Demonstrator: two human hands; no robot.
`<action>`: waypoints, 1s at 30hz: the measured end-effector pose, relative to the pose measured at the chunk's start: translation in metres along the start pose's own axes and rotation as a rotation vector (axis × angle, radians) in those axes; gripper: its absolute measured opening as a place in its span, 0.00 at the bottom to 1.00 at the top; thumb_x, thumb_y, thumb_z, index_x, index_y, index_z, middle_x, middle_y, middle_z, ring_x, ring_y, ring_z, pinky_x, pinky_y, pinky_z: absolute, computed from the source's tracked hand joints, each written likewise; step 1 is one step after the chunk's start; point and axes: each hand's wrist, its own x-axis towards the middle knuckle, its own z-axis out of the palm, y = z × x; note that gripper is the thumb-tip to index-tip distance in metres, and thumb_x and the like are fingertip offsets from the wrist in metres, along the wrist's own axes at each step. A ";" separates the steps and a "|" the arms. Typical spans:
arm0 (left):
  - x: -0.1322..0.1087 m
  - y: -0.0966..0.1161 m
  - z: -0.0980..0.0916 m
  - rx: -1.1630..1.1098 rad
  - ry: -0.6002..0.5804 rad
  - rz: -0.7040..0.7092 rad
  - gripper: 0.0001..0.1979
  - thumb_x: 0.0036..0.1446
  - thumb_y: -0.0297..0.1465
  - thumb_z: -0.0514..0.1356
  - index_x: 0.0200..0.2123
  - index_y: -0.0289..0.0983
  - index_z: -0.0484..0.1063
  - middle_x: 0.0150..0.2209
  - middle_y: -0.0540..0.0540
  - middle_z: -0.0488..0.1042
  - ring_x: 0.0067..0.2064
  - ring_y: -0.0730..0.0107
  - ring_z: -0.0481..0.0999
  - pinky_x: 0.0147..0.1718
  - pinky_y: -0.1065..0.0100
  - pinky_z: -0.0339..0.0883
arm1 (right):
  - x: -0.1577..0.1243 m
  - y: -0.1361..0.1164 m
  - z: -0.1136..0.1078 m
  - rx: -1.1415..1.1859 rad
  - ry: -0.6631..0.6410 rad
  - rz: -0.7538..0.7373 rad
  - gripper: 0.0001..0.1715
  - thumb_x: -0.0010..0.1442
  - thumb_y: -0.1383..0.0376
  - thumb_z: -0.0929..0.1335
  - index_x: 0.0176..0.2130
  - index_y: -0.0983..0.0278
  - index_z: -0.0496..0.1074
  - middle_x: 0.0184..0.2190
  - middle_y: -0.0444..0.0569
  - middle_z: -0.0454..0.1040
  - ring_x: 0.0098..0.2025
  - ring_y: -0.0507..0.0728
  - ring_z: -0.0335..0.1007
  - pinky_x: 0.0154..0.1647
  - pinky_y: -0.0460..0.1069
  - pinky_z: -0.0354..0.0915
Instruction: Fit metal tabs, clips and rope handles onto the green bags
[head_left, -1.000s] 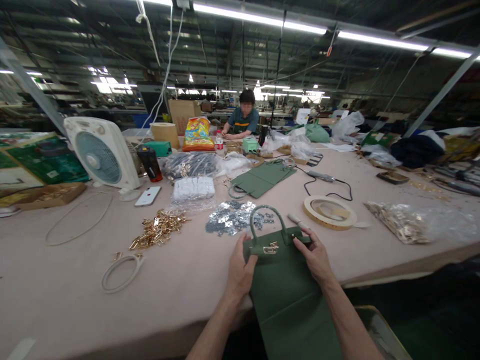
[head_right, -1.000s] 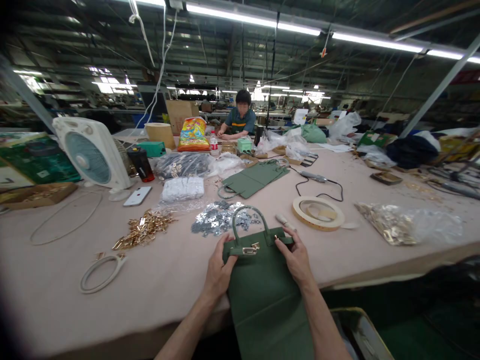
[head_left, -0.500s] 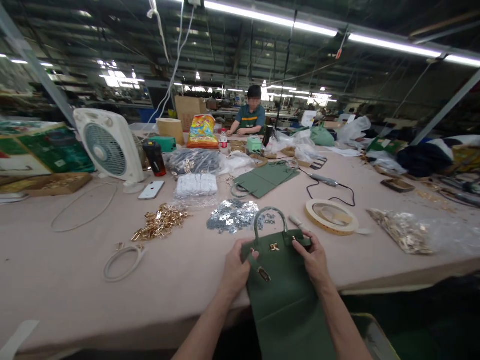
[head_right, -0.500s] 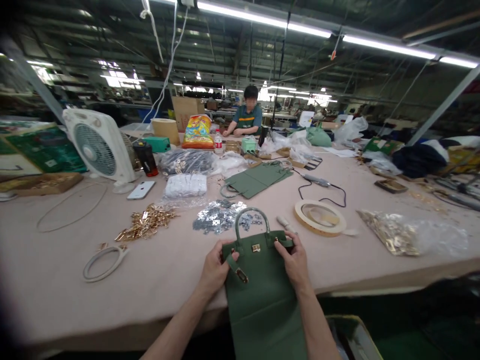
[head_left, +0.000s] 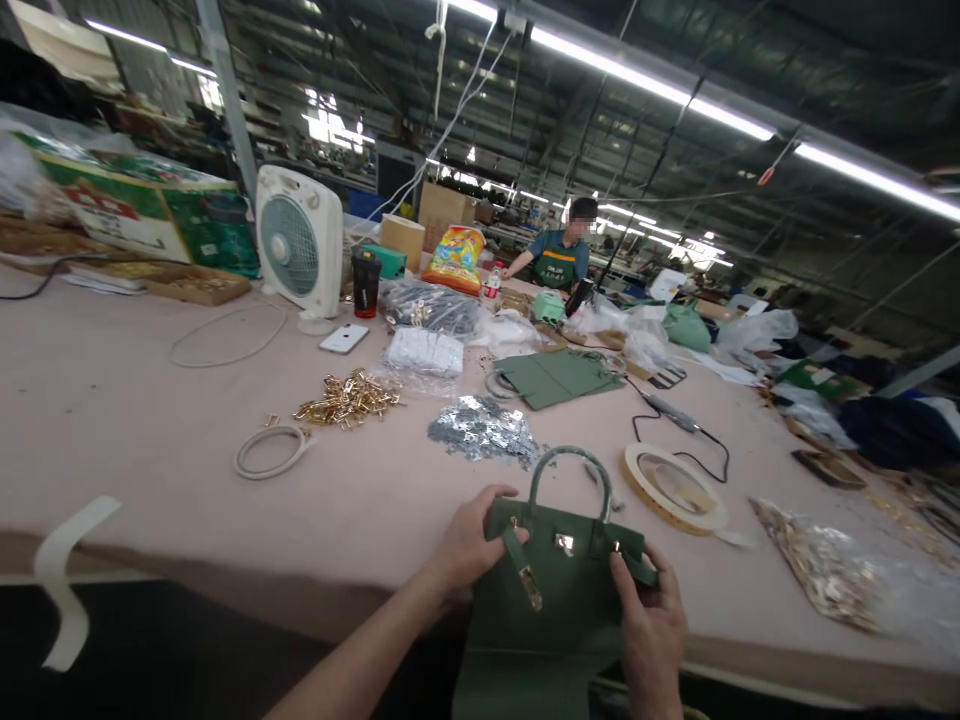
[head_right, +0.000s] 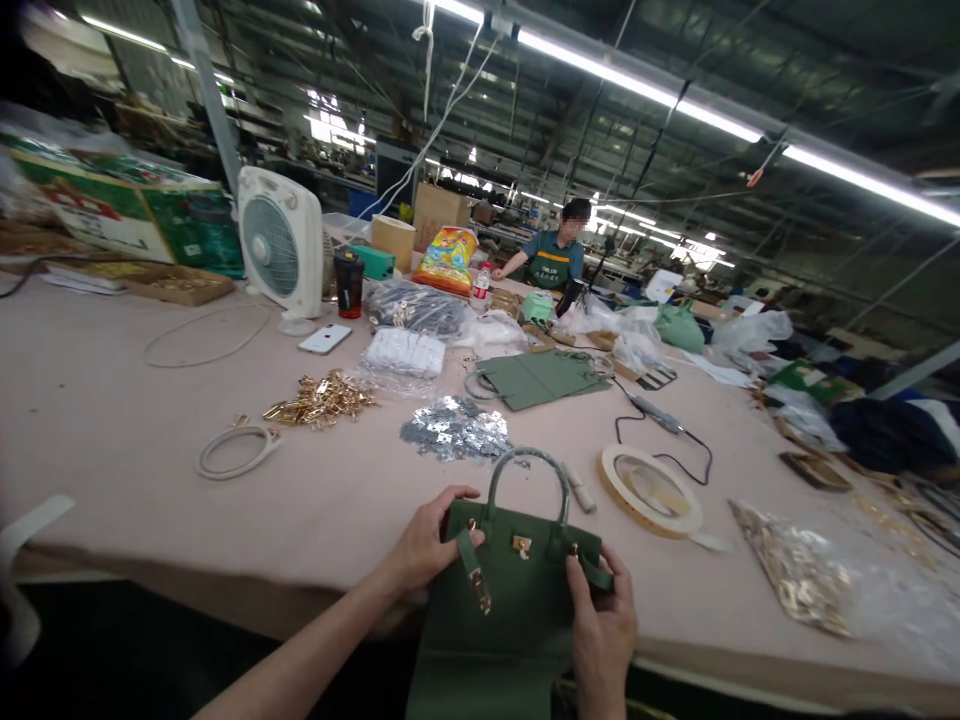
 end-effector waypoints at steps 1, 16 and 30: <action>-0.003 0.001 0.003 -0.035 -0.027 -0.023 0.26 0.55 0.36 0.68 0.56 0.39 0.72 0.37 0.49 0.80 0.37 0.64 0.79 0.35 0.68 0.71 | -0.005 -0.002 -0.005 0.001 0.018 0.004 0.45 0.53 0.44 0.78 0.61 0.62 0.70 0.51 0.54 0.80 0.49 0.65 0.79 0.48 0.54 0.76; -0.034 0.017 0.058 0.140 0.449 -0.084 0.47 0.41 0.41 0.78 0.62 0.43 0.62 0.59 0.41 0.72 0.56 0.49 0.76 0.57 0.52 0.70 | -0.058 -0.058 -0.025 -0.030 0.136 -0.068 0.40 0.52 0.47 0.79 0.57 0.62 0.72 0.49 0.55 0.80 0.50 0.65 0.79 0.57 0.56 0.73; -0.032 0.024 0.053 -0.111 0.266 -0.198 0.44 0.40 0.37 0.79 0.58 0.41 0.64 0.44 0.46 0.78 0.42 0.59 0.80 0.43 0.63 0.75 | -0.079 -0.078 -0.047 -0.127 0.130 -0.270 0.38 0.49 0.47 0.80 0.52 0.64 0.75 0.42 0.55 0.82 0.41 0.67 0.81 0.42 0.58 0.79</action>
